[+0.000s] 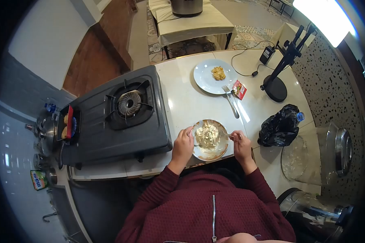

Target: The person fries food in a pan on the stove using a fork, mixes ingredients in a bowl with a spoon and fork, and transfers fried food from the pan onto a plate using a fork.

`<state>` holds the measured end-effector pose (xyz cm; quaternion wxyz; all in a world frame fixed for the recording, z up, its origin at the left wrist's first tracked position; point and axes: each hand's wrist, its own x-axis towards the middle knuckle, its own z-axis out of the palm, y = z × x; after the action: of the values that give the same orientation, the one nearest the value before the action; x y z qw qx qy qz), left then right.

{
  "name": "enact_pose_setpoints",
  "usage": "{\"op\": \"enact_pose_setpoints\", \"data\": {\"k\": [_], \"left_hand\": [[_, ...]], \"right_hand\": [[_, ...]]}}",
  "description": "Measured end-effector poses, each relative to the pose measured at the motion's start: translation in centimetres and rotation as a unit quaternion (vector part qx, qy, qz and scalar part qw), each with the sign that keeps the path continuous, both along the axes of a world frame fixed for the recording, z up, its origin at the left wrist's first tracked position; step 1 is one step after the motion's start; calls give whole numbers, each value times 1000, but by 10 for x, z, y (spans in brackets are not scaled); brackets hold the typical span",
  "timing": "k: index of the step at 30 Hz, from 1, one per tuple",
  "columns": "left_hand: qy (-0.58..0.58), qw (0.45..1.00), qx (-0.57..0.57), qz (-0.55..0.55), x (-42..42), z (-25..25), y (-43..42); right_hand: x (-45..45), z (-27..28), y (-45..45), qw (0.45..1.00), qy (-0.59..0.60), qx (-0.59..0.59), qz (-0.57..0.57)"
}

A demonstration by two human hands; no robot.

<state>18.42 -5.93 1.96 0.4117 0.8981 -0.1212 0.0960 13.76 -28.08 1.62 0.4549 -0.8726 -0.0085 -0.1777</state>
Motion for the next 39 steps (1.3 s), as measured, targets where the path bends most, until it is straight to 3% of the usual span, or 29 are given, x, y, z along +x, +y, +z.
{"op": "enact_pose_setpoints", "data": {"k": [4, 7, 18, 22, 25, 30, 35, 39], "left_hand": [[75, 993, -92, -8, -1, -24, 2], [77, 992, -103, -17, -6, -15, 6], [-39, 994, -105, -13, -2, 17, 15], [-2, 994, -113, 8, 0, 34, 12], [-23, 996, -88, 8, 1, 36, 13], [-83, 996, -3, -22, 3, 23, 12], [-54, 997, -43, -17, -2, 19, 14], [-12, 997, -74, -30, -6, 12, 10]], "right_hand": [[-9, -14, 2, 989, 75, 127, -29], [-17, -13, 3, 985, 90, 144, -12], [-21, 29, 5, 994, 7, 110, 24], [-13, 39, 5, 997, -9, 71, 25], [-7, 38, 9, 993, -44, 110, 7], [-8, 11, 15, 998, 27, 53, 19], [-19, 18, 12, 996, 70, 5, 62], [-13, 34, 11, 996, -8, 90, 17]]}}
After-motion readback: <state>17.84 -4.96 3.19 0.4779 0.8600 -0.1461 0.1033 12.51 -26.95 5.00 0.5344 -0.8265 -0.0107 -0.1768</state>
